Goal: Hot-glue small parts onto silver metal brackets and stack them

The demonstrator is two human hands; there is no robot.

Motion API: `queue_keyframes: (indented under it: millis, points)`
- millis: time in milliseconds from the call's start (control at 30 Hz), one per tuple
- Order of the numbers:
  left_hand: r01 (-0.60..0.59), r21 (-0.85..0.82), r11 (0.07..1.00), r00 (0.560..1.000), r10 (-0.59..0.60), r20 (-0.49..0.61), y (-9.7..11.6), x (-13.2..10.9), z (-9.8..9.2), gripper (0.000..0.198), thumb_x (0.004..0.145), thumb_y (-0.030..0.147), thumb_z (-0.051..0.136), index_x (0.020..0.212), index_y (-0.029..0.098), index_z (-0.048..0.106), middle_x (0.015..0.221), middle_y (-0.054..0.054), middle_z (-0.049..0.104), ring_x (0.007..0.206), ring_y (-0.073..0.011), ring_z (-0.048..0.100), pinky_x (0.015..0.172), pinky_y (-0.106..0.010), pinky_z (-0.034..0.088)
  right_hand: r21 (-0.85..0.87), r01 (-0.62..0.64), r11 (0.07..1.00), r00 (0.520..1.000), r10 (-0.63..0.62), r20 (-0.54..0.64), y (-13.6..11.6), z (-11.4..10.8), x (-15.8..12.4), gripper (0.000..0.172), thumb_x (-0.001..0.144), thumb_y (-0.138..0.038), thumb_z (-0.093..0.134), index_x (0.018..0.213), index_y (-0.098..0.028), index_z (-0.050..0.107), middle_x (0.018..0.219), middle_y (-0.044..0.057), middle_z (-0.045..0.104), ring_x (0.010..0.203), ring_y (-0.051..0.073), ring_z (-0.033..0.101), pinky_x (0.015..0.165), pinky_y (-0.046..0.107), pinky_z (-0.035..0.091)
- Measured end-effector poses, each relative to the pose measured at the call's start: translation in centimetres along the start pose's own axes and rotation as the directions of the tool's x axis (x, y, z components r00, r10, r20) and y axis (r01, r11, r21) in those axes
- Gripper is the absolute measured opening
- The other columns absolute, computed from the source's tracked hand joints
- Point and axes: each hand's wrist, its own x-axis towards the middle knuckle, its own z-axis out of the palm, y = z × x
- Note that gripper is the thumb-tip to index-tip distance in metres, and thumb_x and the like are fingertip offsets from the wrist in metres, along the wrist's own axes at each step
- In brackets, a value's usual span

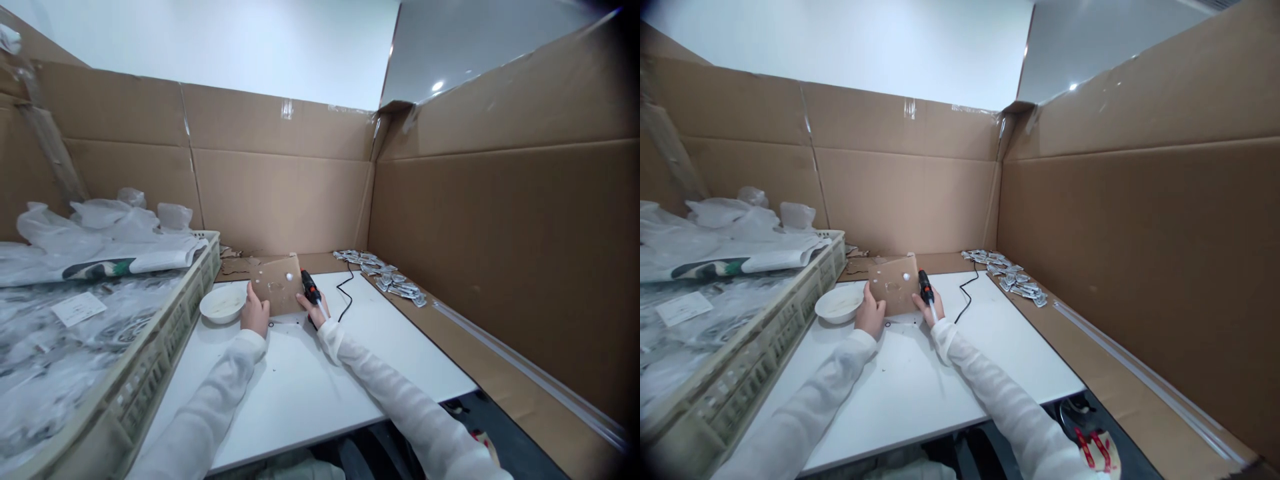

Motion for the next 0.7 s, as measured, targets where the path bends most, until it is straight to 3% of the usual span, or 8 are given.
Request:
queue_keyframes:
  millis: [100,267,467,700]
  points:
    - [-0.034,-0.038,0.999,0.999,0.035,0.034,-0.5,0.4,0.2,0.066,0.078,0.017,0.036,0.138,0.005,0.013,0.124,-0.022,0.048,0.108,-0.0302,0.051,0.088,-0.04,0.04,0.003,-0.018,1.0,1.0,0.018,-0.01,-0.3,-0.2,0.1,0.036,0.062,-0.047,0.061,0.078,-0.015,0.057,0.065,0.002,0.053,0.065,0.017,0.047,0.062,0.03,0.041]
    - [-0.024,-0.19,0.982,0.998,0.035,0.056,-1.0,0.5,0.9,0.065,0.079,0.019,0.034,0.139,0.008,0.014,0.136,-0.016,0.036,0.121,-0.0263,0.039,0.098,-0.036,0.034,0.045,-0.069,0.997,0.997,0.071,-0.029,-0.3,-0.6,0.6,0.044,0.062,-0.046,0.061,0.09,-0.013,0.061,0.068,0.003,0.057,0.067,0.019,0.05,0.062,0.031,0.042]
    - [-0.001,-0.302,0.953,0.998,0.019,0.057,-1.4,0.6,1.4,0.069,0.079,0.028,0.043,0.14,0.014,0.013,0.138,-0.011,0.035,0.125,-0.0225,0.035,0.103,-0.034,0.028,0.004,-0.05,0.999,0.998,0.05,-0.032,0.0,-0.6,0.7,0.033,0.062,-0.046,0.062,0.076,-0.016,0.059,0.062,0.001,0.054,0.064,0.017,0.048,0.058,0.029,0.042]
    - [-0.044,-0.416,0.908,0.997,0.065,0.035,-1.6,0.7,1.6,0.077,0.076,0.038,0.054,0.139,0.016,0.014,0.138,-0.012,0.035,0.124,-0.0204,0.036,0.103,-0.033,0.028,0.045,-0.078,0.996,0.997,0.078,-0.01,-0.1,-0.6,0.6,0.033,0.062,-0.046,0.062,0.078,-0.017,0.06,0.062,0.002,0.054,0.065,0.018,0.049,0.057,0.028,0.041]
